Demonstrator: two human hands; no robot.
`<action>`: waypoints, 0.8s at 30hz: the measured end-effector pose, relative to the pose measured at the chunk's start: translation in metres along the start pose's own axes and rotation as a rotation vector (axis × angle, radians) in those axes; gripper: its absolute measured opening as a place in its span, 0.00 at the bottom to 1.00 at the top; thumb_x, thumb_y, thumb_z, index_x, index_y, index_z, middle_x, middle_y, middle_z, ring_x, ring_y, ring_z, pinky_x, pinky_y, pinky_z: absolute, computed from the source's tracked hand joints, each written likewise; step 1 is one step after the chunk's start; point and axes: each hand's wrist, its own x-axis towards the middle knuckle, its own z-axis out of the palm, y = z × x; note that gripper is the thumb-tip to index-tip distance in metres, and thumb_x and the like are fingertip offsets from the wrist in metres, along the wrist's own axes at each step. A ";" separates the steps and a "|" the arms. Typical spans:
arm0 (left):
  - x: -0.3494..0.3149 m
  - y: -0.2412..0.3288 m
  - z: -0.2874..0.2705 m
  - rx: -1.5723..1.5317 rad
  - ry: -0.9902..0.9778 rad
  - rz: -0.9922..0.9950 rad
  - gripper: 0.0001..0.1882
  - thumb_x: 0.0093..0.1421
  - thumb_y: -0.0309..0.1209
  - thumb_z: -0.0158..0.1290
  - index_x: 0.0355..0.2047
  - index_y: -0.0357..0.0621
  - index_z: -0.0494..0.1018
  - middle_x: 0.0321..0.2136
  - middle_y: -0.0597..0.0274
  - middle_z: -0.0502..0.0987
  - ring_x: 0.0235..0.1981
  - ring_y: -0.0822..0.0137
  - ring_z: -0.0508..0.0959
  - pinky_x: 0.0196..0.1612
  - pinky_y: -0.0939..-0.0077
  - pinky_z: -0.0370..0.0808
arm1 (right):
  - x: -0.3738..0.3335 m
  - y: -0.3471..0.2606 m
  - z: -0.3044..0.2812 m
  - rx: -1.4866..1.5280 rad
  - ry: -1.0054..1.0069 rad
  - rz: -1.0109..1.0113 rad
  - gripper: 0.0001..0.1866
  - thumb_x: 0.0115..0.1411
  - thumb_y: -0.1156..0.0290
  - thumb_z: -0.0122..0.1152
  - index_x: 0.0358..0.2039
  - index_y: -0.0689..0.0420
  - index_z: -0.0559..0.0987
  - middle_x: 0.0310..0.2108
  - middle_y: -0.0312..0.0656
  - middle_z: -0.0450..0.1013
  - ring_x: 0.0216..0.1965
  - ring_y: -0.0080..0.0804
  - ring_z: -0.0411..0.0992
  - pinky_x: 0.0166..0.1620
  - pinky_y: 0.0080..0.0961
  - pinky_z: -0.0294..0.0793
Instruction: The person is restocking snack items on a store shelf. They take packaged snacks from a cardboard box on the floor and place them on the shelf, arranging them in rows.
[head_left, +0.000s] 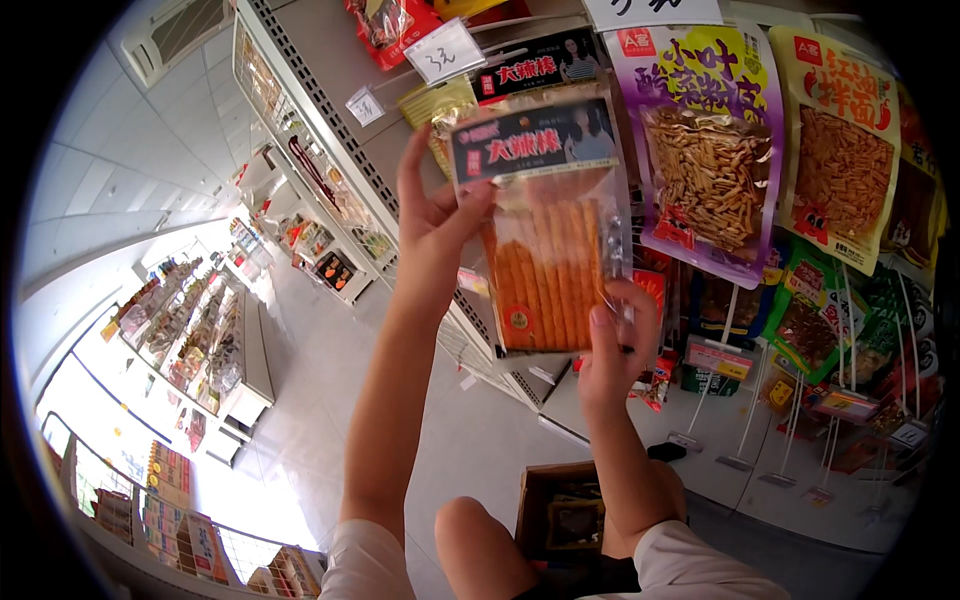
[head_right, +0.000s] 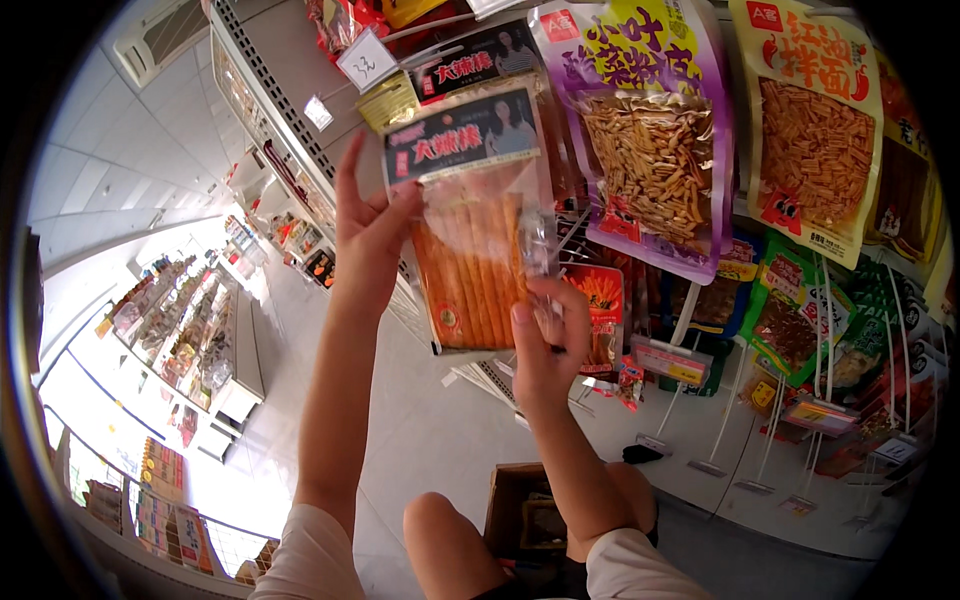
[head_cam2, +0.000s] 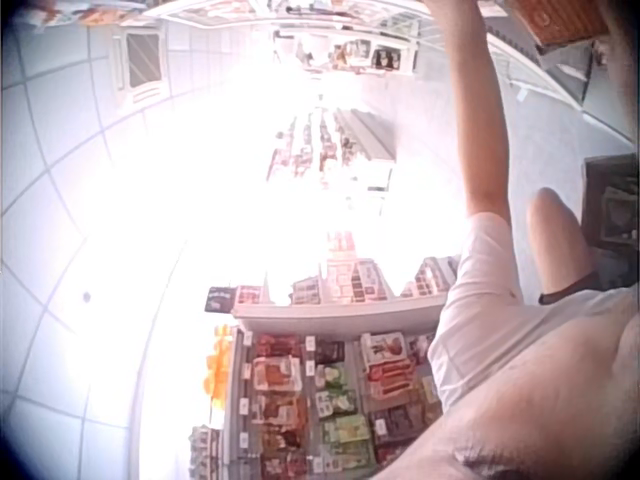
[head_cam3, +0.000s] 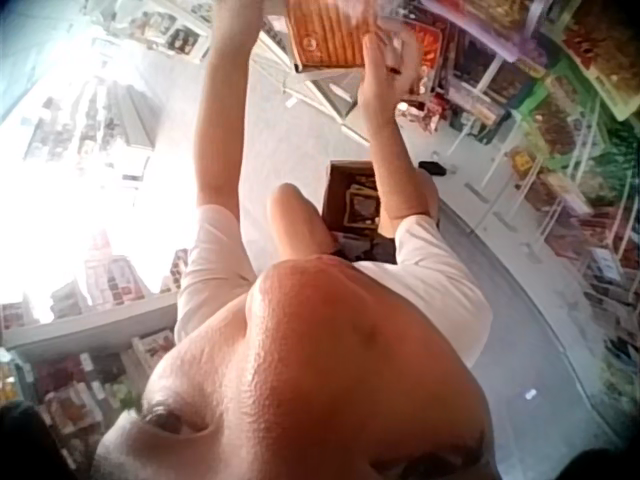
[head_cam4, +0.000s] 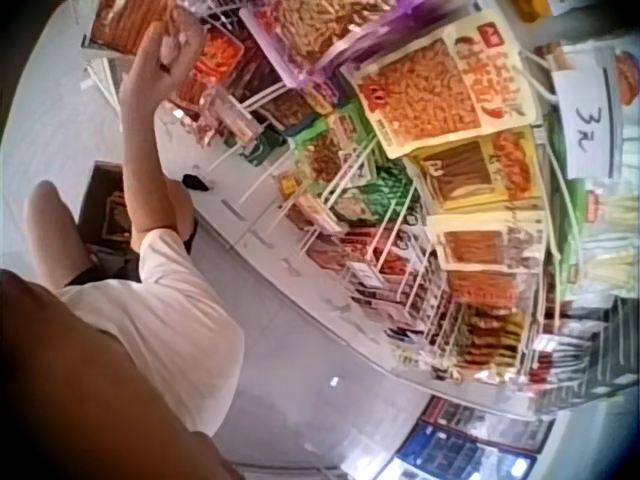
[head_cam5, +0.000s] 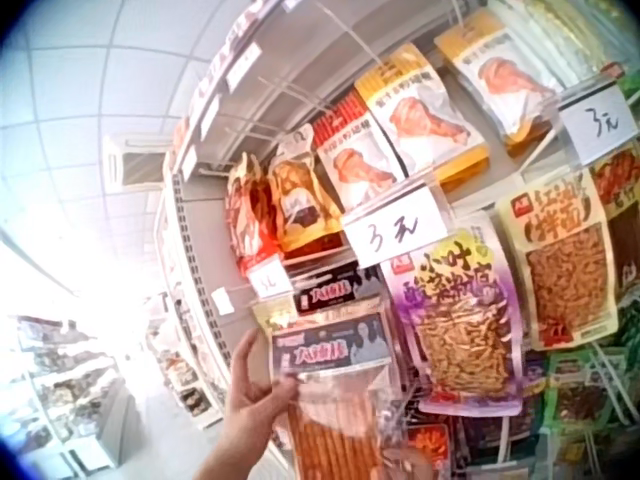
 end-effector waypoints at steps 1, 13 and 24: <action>0.003 0.005 0.005 0.059 0.027 0.056 0.35 0.71 0.31 0.48 0.74 0.52 0.45 0.46 0.58 0.81 0.44 0.74 0.79 0.45 0.81 0.72 | 0.002 -0.001 -0.001 -0.025 -0.028 0.044 0.17 0.66 0.74 0.62 0.54 0.61 0.73 0.51 0.39 0.73 0.49 0.22 0.71 0.53 0.22 0.70; 0.059 0.021 -0.003 -0.075 0.241 0.073 0.14 0.66 0.28 0.58 0.52 0.44 0.80 0.31 0.77 0.76 0.22 0.86 0.63 0.24 0.88 0.58 | 0.013 -0.005 0.006 0.283 -0.236 0.252 0.36 0.67 0.76 0.60 0.71 0.64 0.55 0.71 0.47 0.54 0.67 0.36 0.61 0.69 0.39 0.59; 0.069 0.023 0.002 -0.138 0.297 0.056 0.20 0.64 0.28 0.60 0.56 0.46 0.71 0.39 0.70 0.78 0.26 0.86 0.69 0.23 0.88 0.58 | 0.006 0.000 0.009 0.277 -0.268 0.242 0.31 0.70 0.80 0.51 0.70 0.62 0.54 0.69 0.49 0.55 0.63 0.38 0.67 0.59 0.38 0.76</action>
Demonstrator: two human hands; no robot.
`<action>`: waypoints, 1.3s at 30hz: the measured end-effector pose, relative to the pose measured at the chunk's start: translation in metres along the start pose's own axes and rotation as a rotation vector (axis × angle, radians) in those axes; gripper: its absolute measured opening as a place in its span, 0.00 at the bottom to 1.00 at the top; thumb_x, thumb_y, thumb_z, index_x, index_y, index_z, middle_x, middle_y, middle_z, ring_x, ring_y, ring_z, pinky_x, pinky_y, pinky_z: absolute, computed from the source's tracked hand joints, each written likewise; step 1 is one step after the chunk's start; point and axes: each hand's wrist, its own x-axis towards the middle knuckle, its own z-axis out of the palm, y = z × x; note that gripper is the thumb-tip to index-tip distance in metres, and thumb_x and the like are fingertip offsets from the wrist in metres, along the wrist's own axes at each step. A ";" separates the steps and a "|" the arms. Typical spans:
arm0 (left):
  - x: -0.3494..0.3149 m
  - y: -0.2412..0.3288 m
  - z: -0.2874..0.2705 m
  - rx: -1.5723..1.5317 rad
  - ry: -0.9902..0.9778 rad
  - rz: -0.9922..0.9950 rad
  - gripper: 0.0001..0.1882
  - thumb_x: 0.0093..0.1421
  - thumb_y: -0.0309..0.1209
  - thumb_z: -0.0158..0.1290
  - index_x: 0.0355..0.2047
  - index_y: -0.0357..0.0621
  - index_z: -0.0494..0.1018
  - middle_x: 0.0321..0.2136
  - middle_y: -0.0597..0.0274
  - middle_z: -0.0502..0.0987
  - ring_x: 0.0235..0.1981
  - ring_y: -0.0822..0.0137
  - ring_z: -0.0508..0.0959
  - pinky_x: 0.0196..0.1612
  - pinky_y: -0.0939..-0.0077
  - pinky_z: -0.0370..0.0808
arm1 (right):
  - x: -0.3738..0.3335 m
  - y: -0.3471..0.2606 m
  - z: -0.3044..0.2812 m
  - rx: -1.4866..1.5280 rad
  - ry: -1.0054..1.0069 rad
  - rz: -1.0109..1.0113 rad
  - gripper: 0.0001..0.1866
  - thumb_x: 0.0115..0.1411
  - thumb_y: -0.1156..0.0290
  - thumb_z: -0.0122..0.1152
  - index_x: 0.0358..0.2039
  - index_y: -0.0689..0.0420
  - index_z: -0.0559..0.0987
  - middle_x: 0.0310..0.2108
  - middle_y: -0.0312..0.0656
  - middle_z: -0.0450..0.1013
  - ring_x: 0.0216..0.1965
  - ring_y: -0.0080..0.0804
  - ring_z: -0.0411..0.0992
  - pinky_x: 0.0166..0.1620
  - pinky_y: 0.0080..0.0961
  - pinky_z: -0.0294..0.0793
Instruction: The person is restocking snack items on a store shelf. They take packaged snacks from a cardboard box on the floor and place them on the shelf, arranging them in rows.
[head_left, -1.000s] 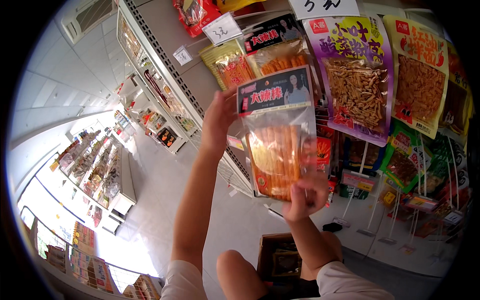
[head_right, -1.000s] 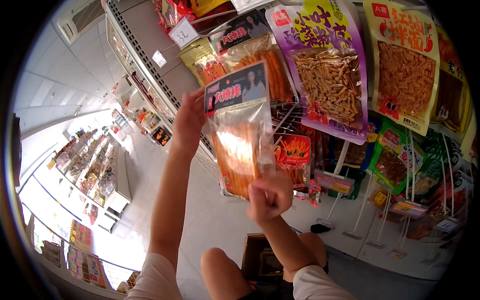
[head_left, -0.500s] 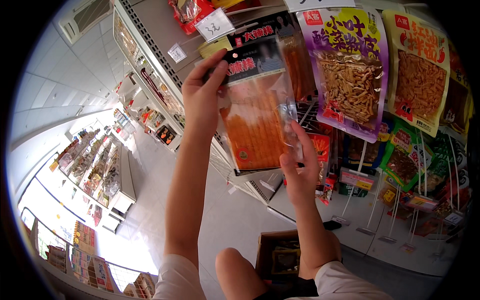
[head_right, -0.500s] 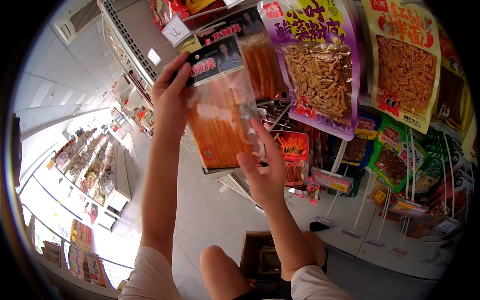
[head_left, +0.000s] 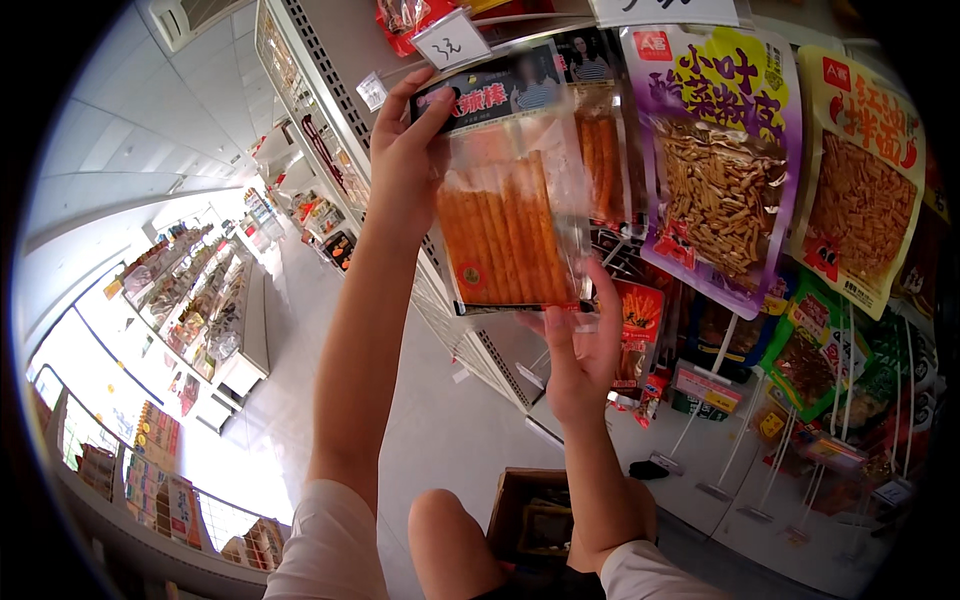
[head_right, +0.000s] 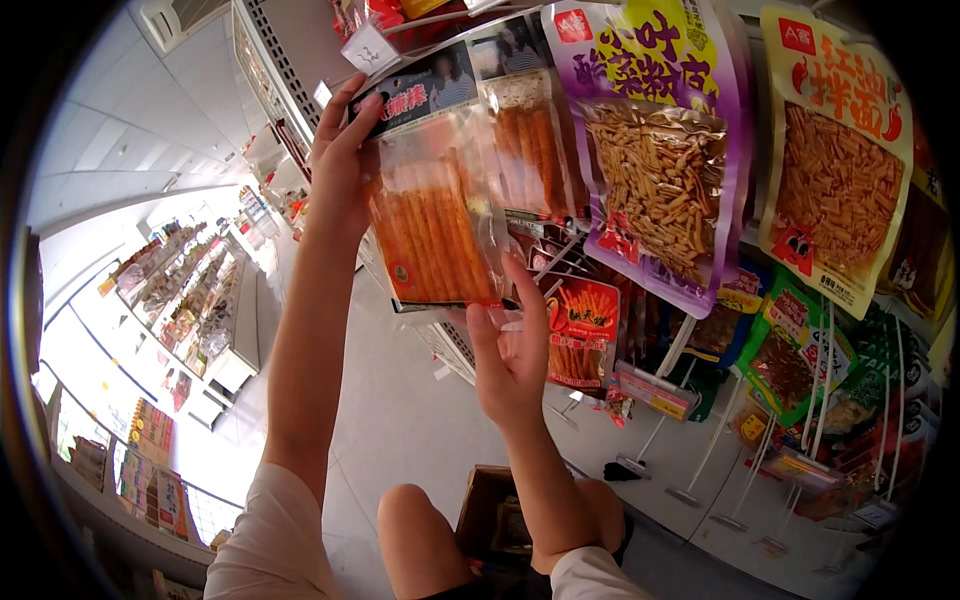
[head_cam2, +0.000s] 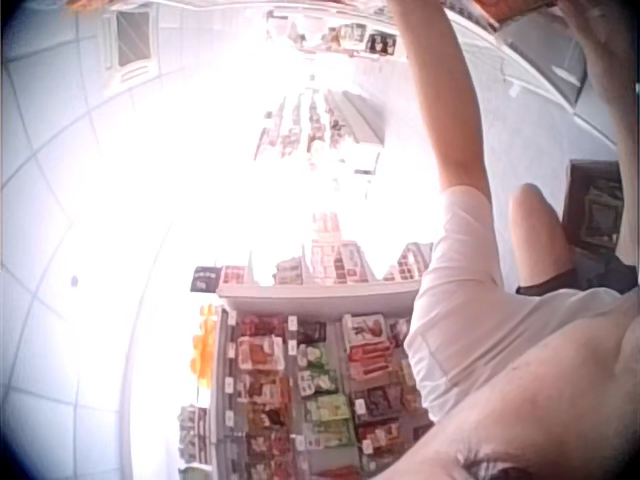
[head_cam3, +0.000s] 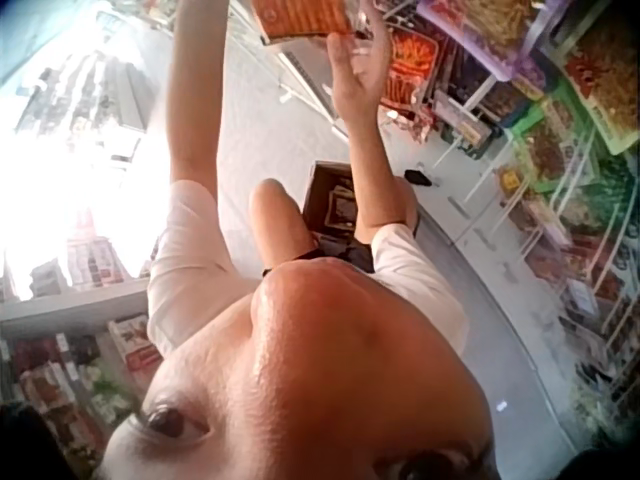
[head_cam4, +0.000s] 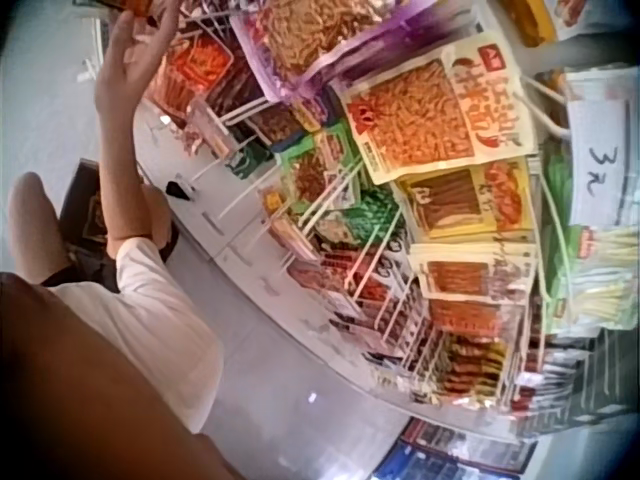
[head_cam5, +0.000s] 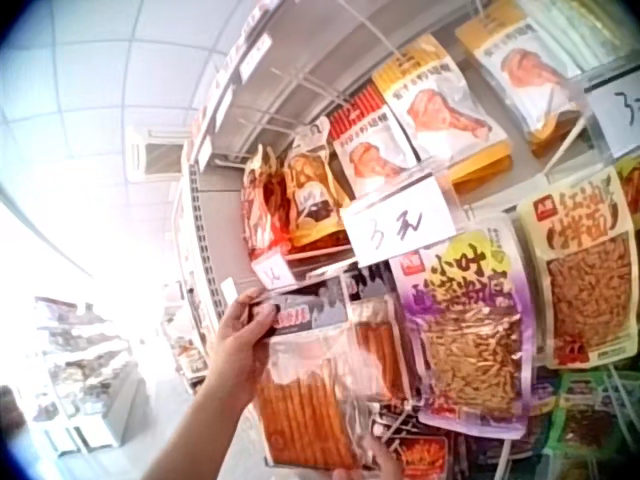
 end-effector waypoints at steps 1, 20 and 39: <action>0.003 -0.002 -0.005 -0.009 -0.014 -0.018 0.20 0.64 0.28 0.60 0.56 0.47 0.70 0.40 0.70 0.79 0.27 0.85 0.71 0.23 0.88 0.59 | -0.001 -0.001 0.002 -0.004 0.004 -0.006 0.30 0.70 0.80 0.51 0.70 0.62 0.54 0.69 0.49 0.55 0.63 0.38 0.67 0.60 0.38 0.76; 0.032 -0.023 -0.013 -0.149 -0.079 0.062 0.18 0.66 0.27 0.58 0.56 0.43 0.74 0.48 0.64 0.81 0.48 0.73 0.79 0.51 0.77 0.76 | -0.009 -0.002 0.012 -0.152 -0.118 -0.017 0.32 0.74 0.75 0.42 0.74 0.61 0.45 0.73 0.48 0.48 0.68 0.37 0.60 0.66 0.41 0.68; 0.033 -0.024 -0.008 -0.113 -0.140 0.036 0.12 0.69 0.31 0.55 0.51 0.44 0.78 0.46 0.63 0.82 0.45 0.71 0.81 0.48 0.74 0.78 | -0.002 0.001 0.005 -0.127 -0.048 -0.074 0.31 0.75 0.72 0.43 0.74 0.56 0.46 0.68 0.45 0.57 0.65 0.36 0.64 0.65 0.43 0.69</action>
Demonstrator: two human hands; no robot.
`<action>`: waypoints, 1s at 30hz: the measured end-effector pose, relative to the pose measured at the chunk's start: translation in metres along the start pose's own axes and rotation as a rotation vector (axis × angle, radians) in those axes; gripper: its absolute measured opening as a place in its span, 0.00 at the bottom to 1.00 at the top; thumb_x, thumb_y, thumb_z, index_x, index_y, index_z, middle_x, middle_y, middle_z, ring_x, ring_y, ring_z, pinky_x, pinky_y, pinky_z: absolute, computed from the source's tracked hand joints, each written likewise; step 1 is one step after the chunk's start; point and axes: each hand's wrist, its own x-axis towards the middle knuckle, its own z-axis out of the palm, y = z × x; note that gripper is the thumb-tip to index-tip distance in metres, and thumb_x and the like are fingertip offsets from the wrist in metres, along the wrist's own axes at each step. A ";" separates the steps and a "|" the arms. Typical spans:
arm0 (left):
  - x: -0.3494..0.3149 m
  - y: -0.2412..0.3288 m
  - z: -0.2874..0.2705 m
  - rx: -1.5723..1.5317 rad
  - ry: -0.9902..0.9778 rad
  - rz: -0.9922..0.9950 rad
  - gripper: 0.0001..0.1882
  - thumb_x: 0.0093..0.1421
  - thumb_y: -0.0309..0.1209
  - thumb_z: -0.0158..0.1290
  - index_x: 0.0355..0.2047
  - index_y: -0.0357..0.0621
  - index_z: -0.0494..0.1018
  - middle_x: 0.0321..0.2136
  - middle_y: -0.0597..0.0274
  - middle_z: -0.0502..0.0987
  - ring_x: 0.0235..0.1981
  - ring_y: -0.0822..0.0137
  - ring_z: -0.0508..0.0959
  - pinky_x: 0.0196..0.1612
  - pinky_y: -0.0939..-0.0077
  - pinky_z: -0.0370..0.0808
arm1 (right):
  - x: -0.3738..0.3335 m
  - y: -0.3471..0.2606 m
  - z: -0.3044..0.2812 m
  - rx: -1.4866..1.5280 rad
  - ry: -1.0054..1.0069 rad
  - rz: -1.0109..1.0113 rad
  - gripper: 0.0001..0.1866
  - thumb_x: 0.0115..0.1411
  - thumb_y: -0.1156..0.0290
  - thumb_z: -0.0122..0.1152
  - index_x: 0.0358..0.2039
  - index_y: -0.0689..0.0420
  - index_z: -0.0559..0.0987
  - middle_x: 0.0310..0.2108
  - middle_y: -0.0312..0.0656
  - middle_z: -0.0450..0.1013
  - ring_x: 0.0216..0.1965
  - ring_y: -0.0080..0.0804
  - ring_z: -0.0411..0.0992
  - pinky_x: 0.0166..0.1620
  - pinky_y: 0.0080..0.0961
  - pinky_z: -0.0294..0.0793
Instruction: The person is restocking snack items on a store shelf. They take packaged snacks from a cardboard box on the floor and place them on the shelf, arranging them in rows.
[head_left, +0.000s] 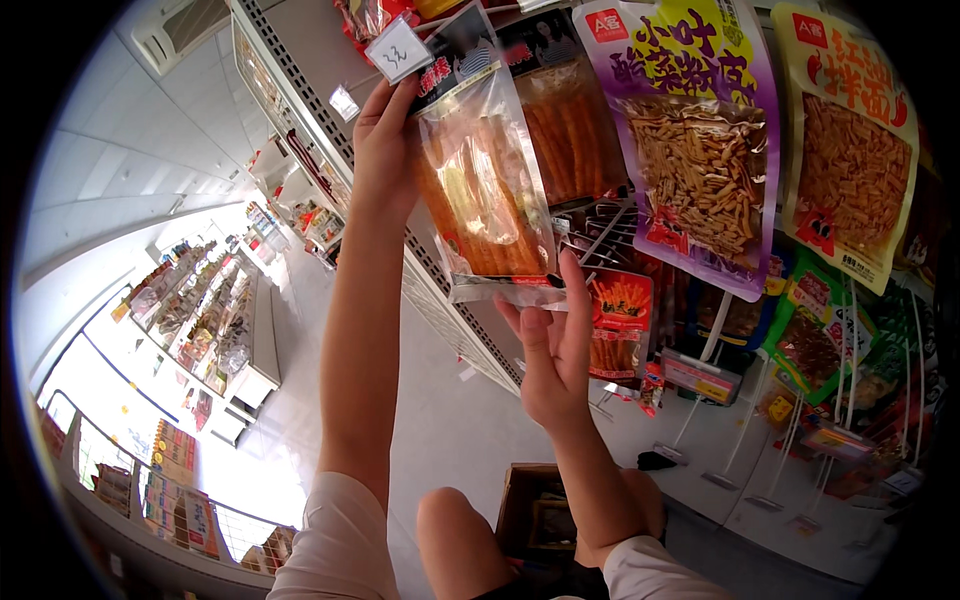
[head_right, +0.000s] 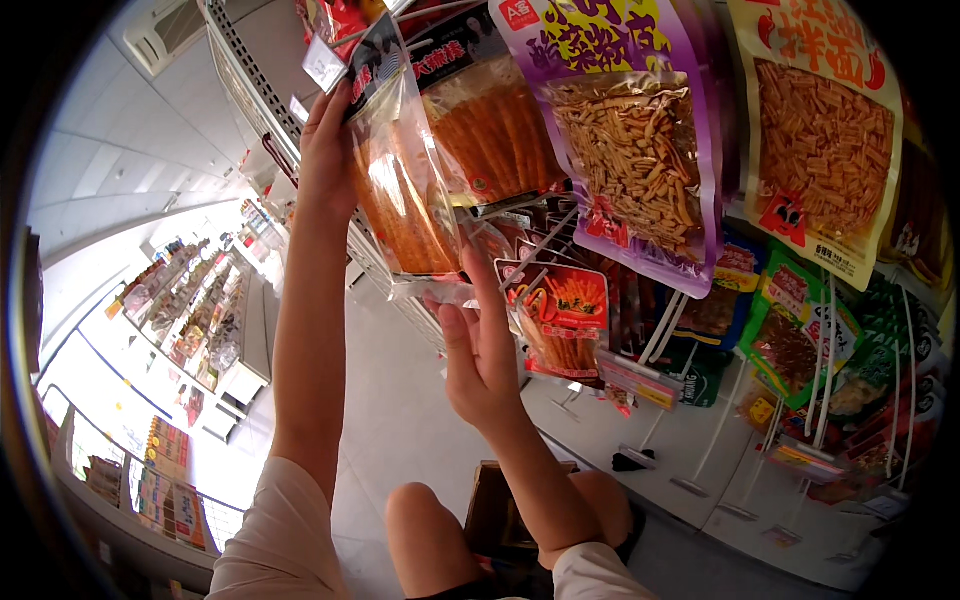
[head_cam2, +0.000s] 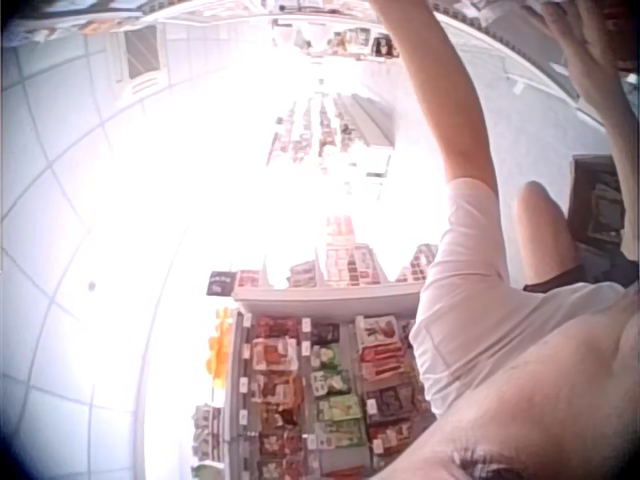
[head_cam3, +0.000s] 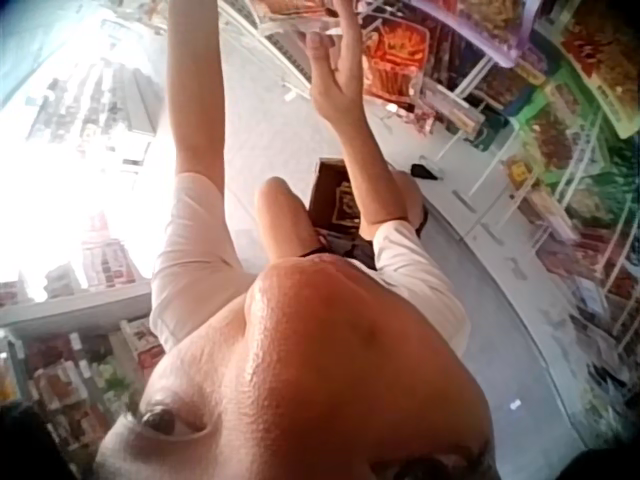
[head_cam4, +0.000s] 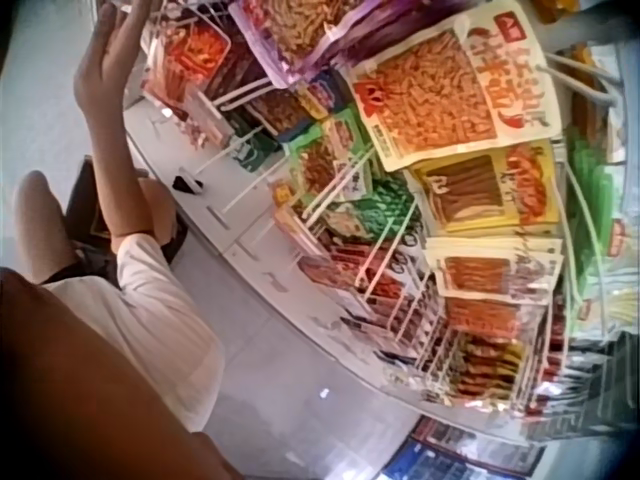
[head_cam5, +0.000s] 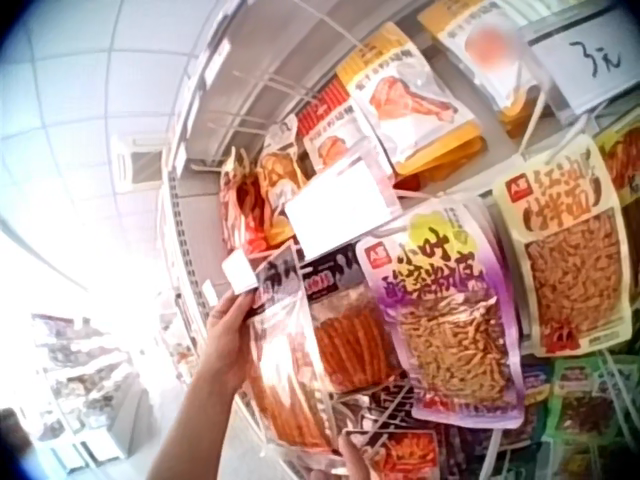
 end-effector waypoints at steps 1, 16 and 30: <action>0.002 -0.001 -0.002 0.013 -0.005 0.000 0.12 0.69 0.31 0.55 0.51 0.44 0.78 0.46 0.63 0.82 0.45 0.70 0.81 0.48 0.74 0.78 | 0.000 0.000 0.000 0.002 -0.002 0.007 0.31 0.75 0.72 0.43 0.74 0.57 0.45 0.68 0.45 0.57 0.64 0.36 0.64 0.65 0.43 0.69; 0.012 -0.026 0.028 0.293 0.083 0.076 0.13 0.64 0.33 0.63 0.45 0.41 0.78 0.32 0.70 0.80 0.24 0.80 0.72 0.26 0.84 0.67 | -0.002 -0.003 -0.018 -0.741 0.318 -0.531 0.15 0.70 0.85 0.44 0.53 0.68 0.73 0.69 0.62 0.54 0.59 0.50 0.72 0.46 0.28 0.87; -0.060 -0.042 0.008 0.652 0.018 0.203 0.16 0.64 0.29 0.61 0.52 0.42 0.75 0.63 0.59 0.68 0.56 0.69 0.73 0.55 0.72 0.72 | -0.017 -0.041 -0.010 -0.488 0.139 -0.715 0.09 0.46 0.85 0.54 0.25 0.57 0.78 0.23 0.37 0.78 0.14 0.28 0.66 0.19 0.21 0.62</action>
